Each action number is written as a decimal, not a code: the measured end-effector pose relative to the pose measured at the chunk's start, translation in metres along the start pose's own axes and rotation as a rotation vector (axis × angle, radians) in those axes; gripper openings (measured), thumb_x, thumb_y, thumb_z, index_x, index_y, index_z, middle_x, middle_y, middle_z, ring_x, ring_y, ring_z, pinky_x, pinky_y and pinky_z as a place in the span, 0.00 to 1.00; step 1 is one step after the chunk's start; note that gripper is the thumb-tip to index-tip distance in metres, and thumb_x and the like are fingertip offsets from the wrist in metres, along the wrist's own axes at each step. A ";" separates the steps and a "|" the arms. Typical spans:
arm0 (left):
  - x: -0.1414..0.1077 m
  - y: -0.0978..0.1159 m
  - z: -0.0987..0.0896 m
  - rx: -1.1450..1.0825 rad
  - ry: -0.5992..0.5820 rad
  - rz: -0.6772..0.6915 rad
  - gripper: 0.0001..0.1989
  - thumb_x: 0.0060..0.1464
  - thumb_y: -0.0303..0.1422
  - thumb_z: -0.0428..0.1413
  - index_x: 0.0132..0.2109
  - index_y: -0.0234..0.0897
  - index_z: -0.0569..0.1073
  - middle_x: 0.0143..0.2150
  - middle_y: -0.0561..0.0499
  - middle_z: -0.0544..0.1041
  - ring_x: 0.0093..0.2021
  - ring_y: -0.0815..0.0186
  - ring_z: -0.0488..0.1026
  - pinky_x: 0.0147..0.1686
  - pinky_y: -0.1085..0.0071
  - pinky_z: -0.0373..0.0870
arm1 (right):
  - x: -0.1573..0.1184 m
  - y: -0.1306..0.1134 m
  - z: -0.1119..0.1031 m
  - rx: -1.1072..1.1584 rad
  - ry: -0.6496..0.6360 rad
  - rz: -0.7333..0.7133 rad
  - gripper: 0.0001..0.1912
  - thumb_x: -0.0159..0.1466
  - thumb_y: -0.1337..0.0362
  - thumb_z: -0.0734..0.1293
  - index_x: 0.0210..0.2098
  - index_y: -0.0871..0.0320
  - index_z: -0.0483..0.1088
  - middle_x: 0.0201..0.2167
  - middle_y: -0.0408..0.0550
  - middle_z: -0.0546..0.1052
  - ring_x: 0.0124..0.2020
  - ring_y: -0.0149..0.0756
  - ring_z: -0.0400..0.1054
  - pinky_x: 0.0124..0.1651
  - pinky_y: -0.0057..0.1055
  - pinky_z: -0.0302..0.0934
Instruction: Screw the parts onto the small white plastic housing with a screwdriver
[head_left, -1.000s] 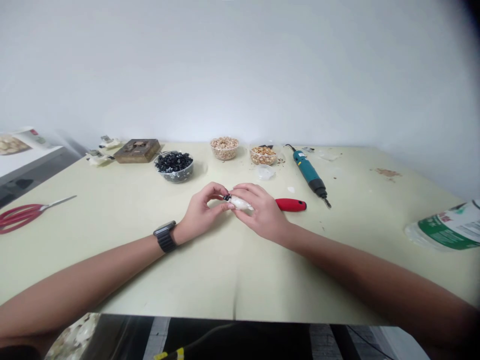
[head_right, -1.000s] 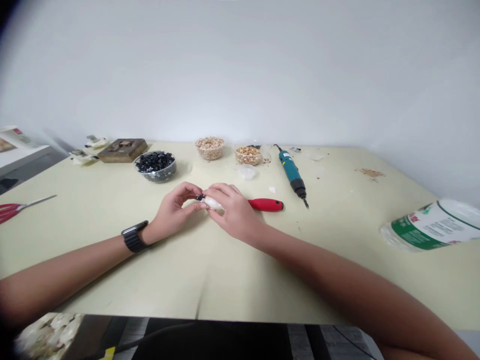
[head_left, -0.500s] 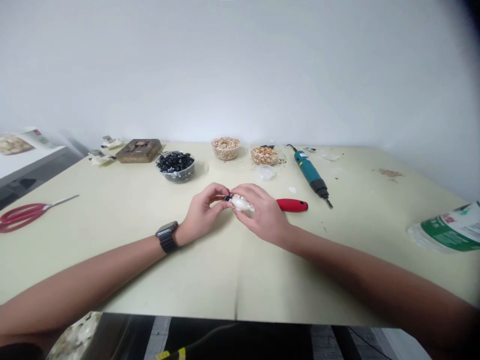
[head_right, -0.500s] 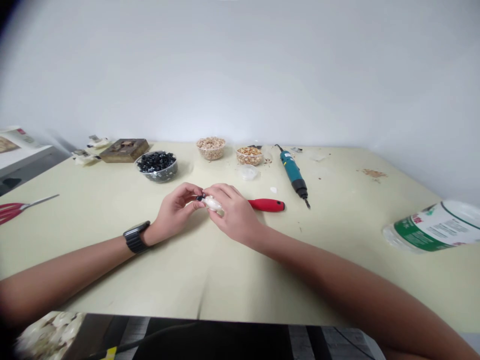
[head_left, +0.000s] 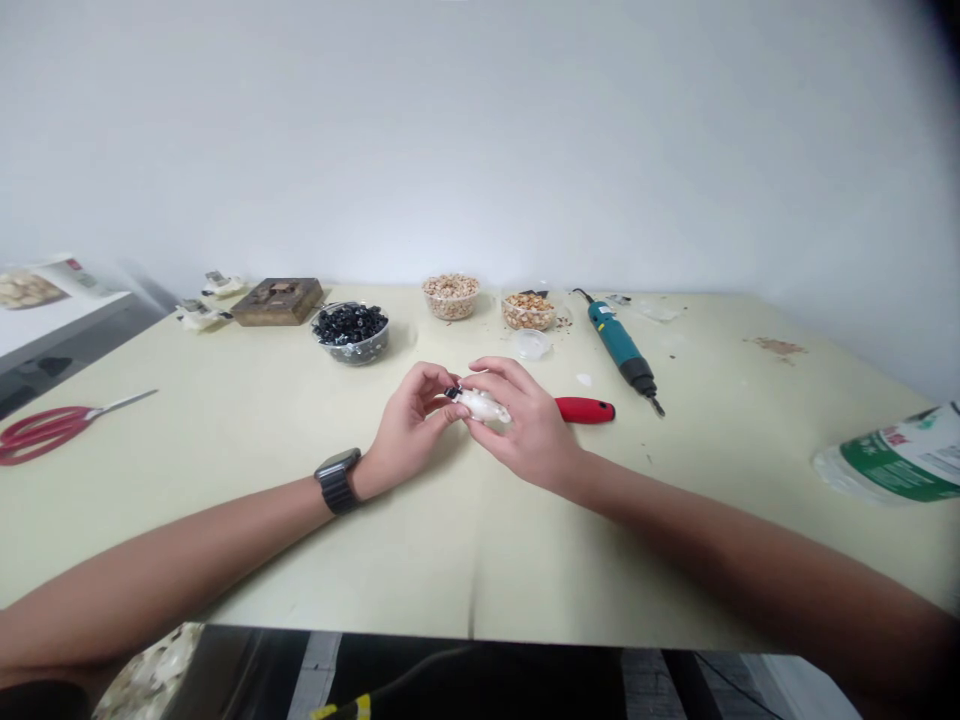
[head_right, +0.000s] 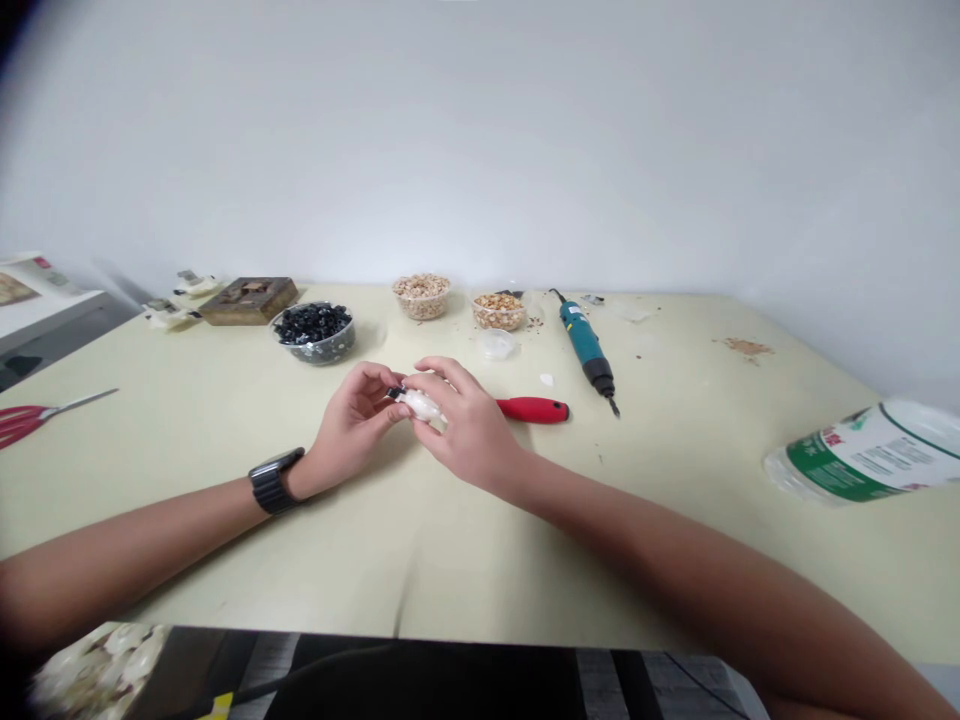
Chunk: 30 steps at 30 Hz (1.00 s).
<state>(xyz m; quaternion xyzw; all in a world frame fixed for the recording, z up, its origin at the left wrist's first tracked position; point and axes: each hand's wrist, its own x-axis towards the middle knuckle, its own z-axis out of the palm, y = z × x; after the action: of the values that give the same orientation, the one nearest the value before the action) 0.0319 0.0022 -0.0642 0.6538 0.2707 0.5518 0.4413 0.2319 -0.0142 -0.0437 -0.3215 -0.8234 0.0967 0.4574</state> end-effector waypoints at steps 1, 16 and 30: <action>0.000 0.000 0.001 0.003 0.005 0.010 0.19 0.59 0.40 0.69 0.46 0.38 0.68 0.44 0.50 0.74 0.45 0.67 0.76 0.45 0.72 0.76 | 0.000 -0.001 0.000 0.004 0.002 0.004 0.19 0.67 0.71 0.68 0.56 0.52 0.73 0.61 0.53 0.72 0.63 0.44 0.71 0.65 0.44 0.71; -0.007 0.004 0.014 -0.090 -0.043 -0.108 0.22 0.65 0.47 0.62 0.48 0.43 0.58 0.53 0.47 0.65 0.44 0.68 0.71 0.36 0.74 0.81 | -0.001 -0.009 0.002 0.036 0.052 0.026 0.17 0.68 0.69 0.70 0.56 0.52 0.74 0.62 0.53 0.72 0.63 0.44 0.71 0.66 0.42 0.72; -0.011 0.002 0.017 -0.085 -0.079 -0.102 0.21 0.69 0.49 0.56 0.50 0.46 0.53 0.53 0.47 0.67 0.41 0.69 0.73 0.38 0.71 0.80 | -0.001 -0.013 0.001 0.036 0.051 0.016 0.18 0.68 0.70 0.69 0.56 0.52 0.74 0.62 0.55 0.70 0.63 0.45 0.71 0.63 0.42 0.73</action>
<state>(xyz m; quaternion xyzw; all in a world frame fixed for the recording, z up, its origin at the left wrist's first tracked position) 0.0450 -0.0122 -0.0679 0.6408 0.2625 0.5135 0.5067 0.2254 -0.0248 -0.0394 -0.3222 -0.8070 0.1068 0.4832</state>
